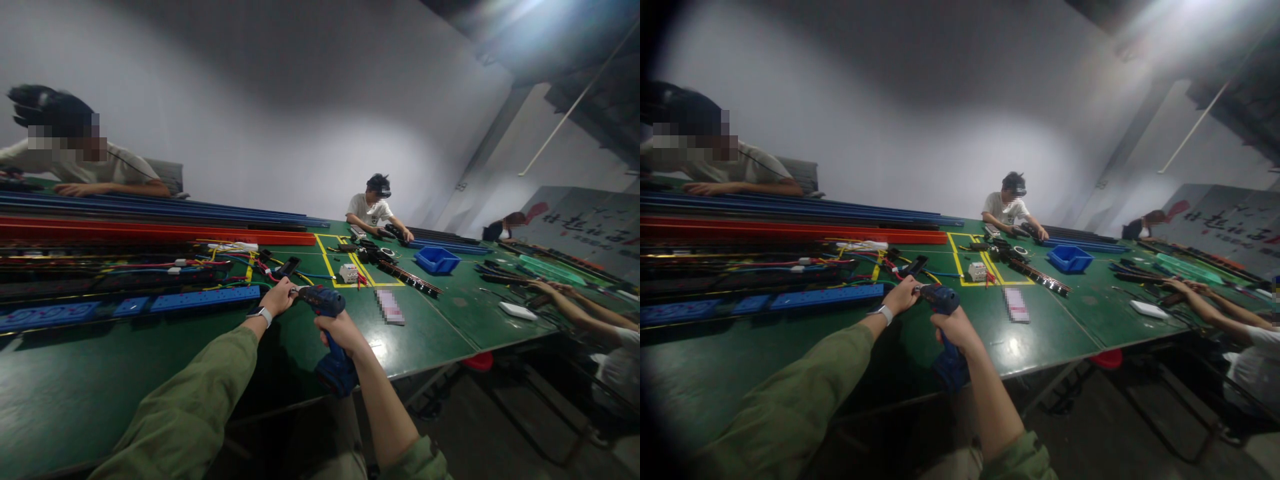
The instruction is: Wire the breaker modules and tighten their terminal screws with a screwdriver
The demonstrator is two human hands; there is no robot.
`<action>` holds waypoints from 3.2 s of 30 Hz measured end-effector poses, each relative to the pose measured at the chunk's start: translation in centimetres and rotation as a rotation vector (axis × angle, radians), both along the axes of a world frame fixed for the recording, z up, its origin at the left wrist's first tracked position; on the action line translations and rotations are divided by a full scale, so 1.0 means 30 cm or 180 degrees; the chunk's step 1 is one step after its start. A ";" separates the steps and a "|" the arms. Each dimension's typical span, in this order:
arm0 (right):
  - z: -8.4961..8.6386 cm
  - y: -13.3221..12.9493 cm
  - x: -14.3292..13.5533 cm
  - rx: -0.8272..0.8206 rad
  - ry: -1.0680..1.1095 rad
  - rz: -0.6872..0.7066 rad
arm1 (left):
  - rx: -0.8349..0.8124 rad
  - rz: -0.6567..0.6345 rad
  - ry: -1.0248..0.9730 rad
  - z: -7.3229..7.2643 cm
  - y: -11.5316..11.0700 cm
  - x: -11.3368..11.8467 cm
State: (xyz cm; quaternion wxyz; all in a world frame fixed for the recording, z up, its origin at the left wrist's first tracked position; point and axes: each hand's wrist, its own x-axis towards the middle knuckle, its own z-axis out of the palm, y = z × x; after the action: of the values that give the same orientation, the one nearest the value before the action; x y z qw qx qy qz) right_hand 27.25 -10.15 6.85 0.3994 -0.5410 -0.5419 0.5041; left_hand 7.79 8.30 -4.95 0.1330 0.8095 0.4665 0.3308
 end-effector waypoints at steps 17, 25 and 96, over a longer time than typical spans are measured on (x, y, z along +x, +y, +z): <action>0.017 -0.011 -0.006 -0.0064 -0.0012 -0.0068 | 0.0141 -0.0006 0.0131 -0.006 0.005 -0.001; 0.022 -0.010 -0.005 -0.0088 -0.0039 -0.0027 | 0.0040 0.0035 0.0105 0.004 -0.006 -0.001; -0.001 -0.003 -0.001 -0.0004 -0.0008 -0.0036 | 0.0037 -0.0050 -0.0263 0.055 -0.049 0.006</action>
State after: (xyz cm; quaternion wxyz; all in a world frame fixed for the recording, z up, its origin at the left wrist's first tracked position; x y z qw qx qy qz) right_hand 27.21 -10.23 6.83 0.4012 -0.5450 -0.5389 0.5016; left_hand 7.98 6.83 -3.31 0.1501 0.7996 0.4523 0.3655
